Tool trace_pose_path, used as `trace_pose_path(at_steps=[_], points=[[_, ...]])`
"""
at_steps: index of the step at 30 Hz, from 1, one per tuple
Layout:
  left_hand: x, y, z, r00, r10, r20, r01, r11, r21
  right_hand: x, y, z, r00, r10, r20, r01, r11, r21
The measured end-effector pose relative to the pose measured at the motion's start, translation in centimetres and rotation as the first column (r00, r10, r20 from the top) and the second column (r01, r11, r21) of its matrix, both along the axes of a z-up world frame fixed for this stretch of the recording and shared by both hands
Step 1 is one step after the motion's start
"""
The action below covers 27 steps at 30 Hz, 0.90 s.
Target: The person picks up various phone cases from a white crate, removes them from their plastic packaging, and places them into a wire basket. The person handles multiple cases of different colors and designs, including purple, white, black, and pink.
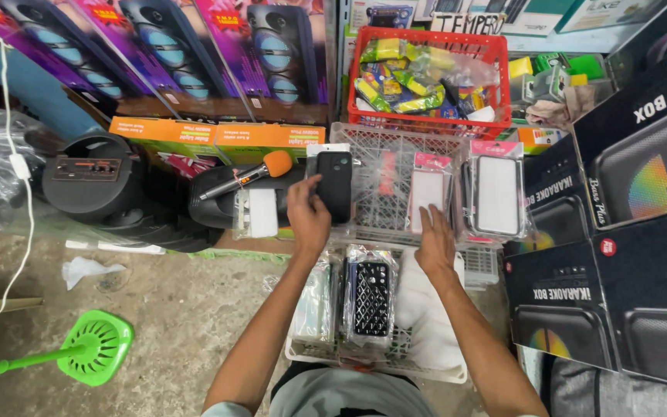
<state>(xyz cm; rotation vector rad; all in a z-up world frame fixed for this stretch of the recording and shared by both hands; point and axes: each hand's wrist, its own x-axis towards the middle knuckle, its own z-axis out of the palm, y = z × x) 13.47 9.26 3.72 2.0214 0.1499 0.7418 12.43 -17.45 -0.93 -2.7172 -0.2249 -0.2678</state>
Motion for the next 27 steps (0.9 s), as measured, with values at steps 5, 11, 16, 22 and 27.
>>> trace_pose_path(at_steps=[5,11,16,22,27], points=[[-5.0,-5.5,1.0,0.953,-0.278,-0.116,0.240,0.933,-0.269,-1.2,-3.1,-4.3,0.999,0.039,0.032,-0.037,0.998,-0.048],[-8.7,-10.1,-5.1,0.810,-0.484,-0.331,0.310,0.833,-0.459,-2.3,-3.7,-4.9,0.999,0.013,0.037,-0.015,0.999,0.052],[-11.3,-11.5,-8.3,0.776,-0.547,-0.313,0.371,0.798,-0.475,-2.7,-2.8,-2.5,0.977,0.058,0.204,-0.067,0.997,0.039],[-13.9,-11.2,-11.3,0.690,-0.643,-0.331,0.370,0.707,-0.603,-1.7,-3.6,-4.8,0.981,0.041,0.192,-0.036,0.999,-0.032],[-14.0,-11.4,-11.1,0.655,-0.637,-0.407,0.219,0.675,-0.705,-3.2,-4.0,-2.7,0.979,0.050,0.198,-0.055,0.998,0.020]])
